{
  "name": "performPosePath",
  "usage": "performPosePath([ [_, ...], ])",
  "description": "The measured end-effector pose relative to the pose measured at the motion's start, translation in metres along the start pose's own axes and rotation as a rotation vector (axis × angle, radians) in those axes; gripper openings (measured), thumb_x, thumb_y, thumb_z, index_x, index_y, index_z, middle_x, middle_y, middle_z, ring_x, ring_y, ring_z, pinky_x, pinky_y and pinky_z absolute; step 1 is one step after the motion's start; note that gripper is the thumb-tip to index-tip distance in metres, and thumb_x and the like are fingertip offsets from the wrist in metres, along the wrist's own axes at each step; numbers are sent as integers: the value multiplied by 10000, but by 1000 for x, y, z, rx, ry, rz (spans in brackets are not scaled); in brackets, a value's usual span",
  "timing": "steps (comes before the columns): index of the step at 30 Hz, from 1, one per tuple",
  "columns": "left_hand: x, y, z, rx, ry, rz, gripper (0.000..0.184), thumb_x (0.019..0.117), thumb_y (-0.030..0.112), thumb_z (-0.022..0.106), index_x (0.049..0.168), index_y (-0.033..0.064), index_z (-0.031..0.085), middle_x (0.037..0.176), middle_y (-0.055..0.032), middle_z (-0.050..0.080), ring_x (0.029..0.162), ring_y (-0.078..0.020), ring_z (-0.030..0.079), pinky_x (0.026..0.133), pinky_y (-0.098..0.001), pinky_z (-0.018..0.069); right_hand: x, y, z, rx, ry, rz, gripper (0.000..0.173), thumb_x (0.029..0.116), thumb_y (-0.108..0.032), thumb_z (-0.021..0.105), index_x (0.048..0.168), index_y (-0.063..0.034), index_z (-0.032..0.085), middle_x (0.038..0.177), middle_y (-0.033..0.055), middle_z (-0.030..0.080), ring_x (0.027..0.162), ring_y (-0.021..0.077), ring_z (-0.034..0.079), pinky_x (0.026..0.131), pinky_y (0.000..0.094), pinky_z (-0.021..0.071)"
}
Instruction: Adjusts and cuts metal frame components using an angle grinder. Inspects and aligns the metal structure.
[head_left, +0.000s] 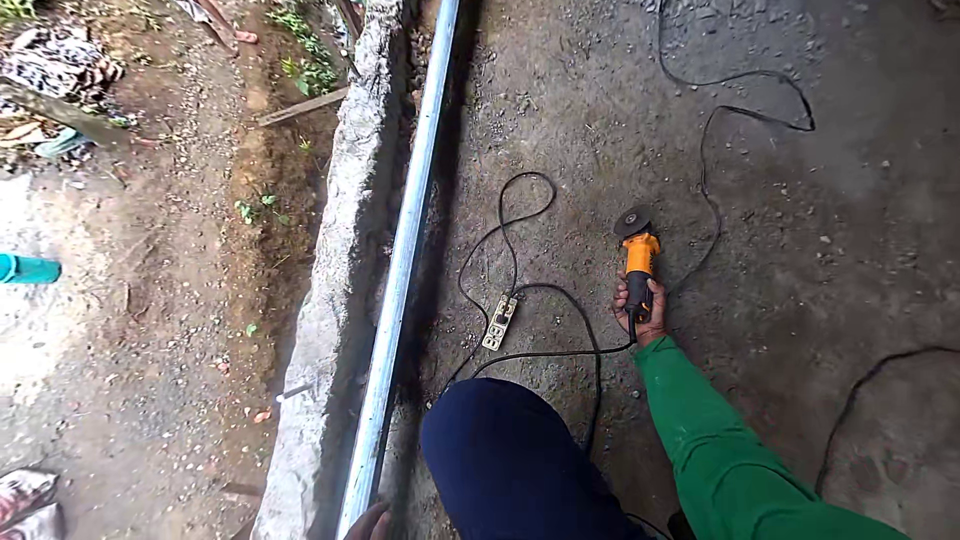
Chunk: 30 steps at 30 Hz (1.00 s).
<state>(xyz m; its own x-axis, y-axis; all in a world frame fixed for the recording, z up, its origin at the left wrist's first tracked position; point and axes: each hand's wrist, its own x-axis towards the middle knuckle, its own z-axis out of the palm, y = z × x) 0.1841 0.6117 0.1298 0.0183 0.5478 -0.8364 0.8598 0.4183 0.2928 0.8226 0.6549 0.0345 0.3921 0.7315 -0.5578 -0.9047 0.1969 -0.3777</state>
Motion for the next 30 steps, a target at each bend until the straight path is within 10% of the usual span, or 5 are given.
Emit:
performPosePath([
  [14,33,29,-11,3,-18,-63,398,1074,337,515,1335,73,658,1175,-181,728,1016,-332,723,946,-584,545,9,-20,-51,144,-154,44,758,858,-506,640,1401,3,493,838,81,657,626,158,683,556,278,599],
  [19,36,33,-4,-53,-63,-100,381,1084,307,518,1340,56,646,1224,-197,714,1082,-350,713,979,-584,537,6,-19,-51,266,-185,43,622,853,-453,692,1259,3,574,994,153,690,749,222,728,607,318,625],
  [30,54,18,16,-106,-110,-127,370,1090,285,501,1317,36,654,1259,-208,698,1137,-356,697,1018,-580,525,-8,-4,-60,68,40,-69,663,783,-497,744,1289,-88,619,938,112,712,804,239,740,710,423,643],
])
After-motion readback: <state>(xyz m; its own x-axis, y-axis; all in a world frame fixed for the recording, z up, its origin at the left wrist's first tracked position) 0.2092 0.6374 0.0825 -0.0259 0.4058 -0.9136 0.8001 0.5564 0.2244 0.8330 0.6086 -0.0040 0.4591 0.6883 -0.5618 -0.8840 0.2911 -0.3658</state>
